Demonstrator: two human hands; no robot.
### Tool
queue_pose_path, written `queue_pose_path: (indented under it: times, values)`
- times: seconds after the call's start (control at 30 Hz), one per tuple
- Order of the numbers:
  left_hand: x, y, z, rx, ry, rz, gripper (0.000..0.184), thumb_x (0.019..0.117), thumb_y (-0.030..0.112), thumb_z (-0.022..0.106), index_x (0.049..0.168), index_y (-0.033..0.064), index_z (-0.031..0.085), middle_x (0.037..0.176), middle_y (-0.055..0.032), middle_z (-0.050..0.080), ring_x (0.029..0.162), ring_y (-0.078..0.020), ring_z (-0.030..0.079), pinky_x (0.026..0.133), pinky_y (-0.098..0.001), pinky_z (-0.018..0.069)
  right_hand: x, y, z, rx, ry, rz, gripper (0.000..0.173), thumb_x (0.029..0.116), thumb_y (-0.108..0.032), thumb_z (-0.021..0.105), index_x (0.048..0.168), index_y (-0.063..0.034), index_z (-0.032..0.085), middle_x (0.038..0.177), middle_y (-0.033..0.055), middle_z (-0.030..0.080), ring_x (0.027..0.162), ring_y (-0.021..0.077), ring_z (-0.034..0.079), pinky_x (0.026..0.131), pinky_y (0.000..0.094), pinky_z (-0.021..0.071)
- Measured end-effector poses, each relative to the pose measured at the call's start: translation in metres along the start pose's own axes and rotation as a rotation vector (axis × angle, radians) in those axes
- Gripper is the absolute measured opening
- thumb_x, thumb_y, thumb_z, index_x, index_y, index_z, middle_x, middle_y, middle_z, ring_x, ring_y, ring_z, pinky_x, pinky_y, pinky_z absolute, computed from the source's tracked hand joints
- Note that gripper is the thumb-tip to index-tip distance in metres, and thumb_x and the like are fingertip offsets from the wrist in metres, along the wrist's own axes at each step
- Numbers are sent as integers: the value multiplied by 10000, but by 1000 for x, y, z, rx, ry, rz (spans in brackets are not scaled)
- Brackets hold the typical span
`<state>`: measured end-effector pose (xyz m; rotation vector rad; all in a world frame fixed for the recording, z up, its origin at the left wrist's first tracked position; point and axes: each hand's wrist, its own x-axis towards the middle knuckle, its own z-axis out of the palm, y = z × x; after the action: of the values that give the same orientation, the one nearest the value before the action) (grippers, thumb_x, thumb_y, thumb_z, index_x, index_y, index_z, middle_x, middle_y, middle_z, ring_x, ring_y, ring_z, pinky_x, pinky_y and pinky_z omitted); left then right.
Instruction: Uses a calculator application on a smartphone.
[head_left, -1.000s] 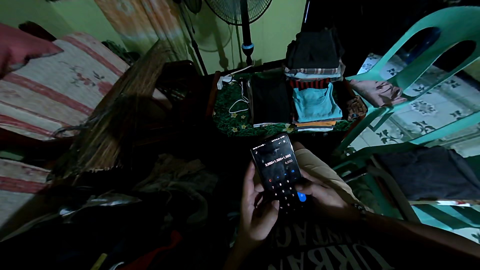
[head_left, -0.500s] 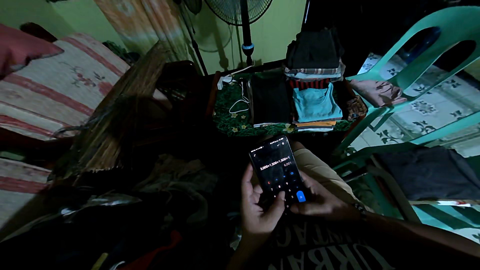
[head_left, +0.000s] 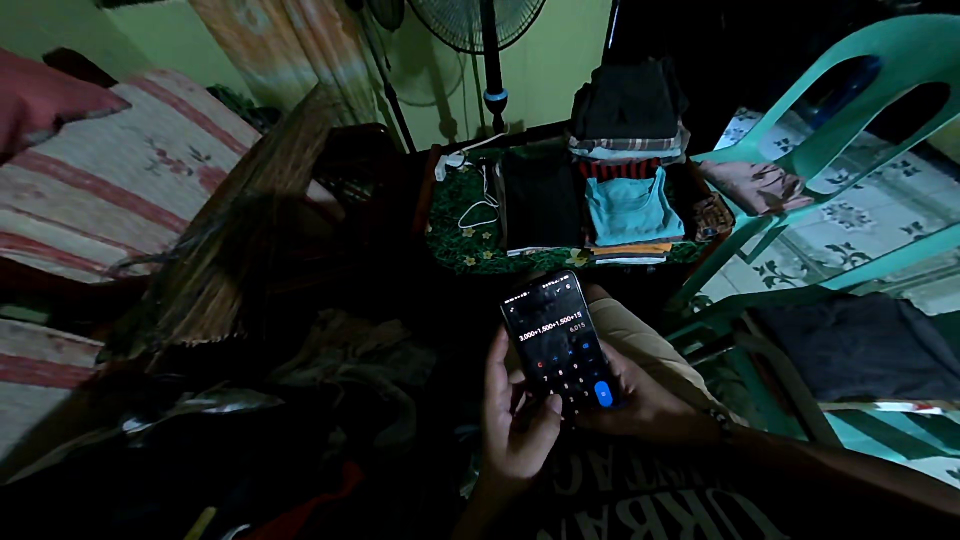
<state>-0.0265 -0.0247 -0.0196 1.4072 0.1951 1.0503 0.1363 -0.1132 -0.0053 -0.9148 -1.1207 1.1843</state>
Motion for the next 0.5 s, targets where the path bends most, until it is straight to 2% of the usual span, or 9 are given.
queue_pose_path:
  times: [0.23, 0.5]
  values:
    - [1, 1, -1, -32, -21, 1, 898, 930, 145, 659, 1550, -95, 54, 1295, -105, 651, 1094, -145, 694, 922, -329, 603, 0, -2, 2, 21, 21, 21, 702, 805, 155, 677, 1410, 8, 352, 1234, 12, 663, 1116, 92, 667, 980, 283, 572]
    - [1, 3, -2, -37, -43, -5, 918, 940, 156, 652, 1546, -103, 12, 1311, -113, 639, 1101, -142, 691, 927, -323, 602, 2, -1, -3, 18, -50, -25, 696, 816, 120, 667, 1417, 10, 334, 1254, 19, 648, 1134, 99, 657, 994, 292, 563]
